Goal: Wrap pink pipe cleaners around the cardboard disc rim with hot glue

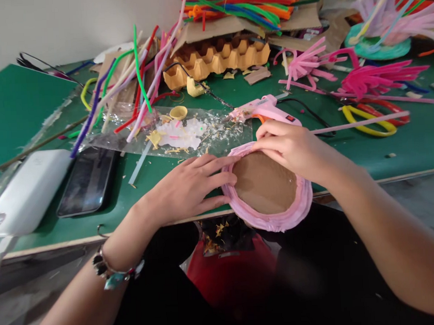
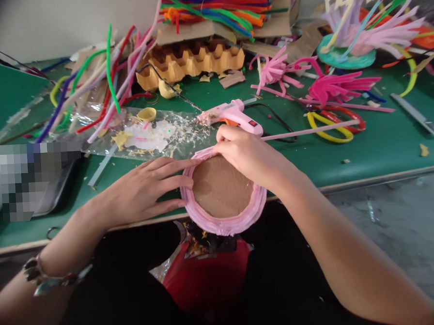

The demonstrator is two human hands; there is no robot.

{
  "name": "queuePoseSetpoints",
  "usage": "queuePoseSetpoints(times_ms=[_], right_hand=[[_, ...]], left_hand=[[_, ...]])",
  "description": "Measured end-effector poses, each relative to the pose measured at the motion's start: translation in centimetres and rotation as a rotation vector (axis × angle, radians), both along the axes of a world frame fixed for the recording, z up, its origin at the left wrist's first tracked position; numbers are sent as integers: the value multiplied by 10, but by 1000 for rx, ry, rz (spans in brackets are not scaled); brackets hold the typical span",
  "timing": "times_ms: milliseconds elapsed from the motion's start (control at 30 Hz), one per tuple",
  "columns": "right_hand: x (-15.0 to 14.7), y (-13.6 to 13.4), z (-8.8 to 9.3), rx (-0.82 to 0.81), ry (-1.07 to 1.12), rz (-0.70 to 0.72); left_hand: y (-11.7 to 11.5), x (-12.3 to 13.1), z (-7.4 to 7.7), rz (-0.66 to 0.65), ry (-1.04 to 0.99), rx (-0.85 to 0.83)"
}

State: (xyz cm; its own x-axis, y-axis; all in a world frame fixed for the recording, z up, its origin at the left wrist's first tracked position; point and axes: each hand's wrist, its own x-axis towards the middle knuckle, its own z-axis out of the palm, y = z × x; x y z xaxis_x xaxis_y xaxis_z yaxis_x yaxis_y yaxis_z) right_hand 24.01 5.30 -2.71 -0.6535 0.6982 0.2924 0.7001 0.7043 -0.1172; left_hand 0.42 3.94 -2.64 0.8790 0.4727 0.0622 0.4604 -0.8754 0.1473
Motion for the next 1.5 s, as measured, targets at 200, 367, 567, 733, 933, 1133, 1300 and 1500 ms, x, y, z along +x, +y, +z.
queuePoseSetpoints(times_ms=[200, 367, 567, 733, 933, 1133, 1300, 1500], right_hand=[[-6, 0, 1, -64, 70, -34], [-10, 3, 3, -125, 78, -20], [-11, 6, 1, -160, 169, 14], [-16, 10, -1, -221, 195, 56], [-23, 15, -3, -214, 189, 121], [-27, 16, -2, -202, 182, 134], [-30, 15, -3, -206, 197, 147], [-32, 15, -1, -219, 221, 157]], left_hand=[[1, 6, 5, 89, -279, -154], [7, 22, 7, 365, -469, -290], [24, 36, 6, 490, -350, -386], [18, 39, 13, 511, -299, -564], [11, 31, 13, 537, -420, -443], [17, 17, -5, 617, -610, -385], [14, 15, -8, 560, -525, -410], [12, 16, 0, 587, -456, -518]])
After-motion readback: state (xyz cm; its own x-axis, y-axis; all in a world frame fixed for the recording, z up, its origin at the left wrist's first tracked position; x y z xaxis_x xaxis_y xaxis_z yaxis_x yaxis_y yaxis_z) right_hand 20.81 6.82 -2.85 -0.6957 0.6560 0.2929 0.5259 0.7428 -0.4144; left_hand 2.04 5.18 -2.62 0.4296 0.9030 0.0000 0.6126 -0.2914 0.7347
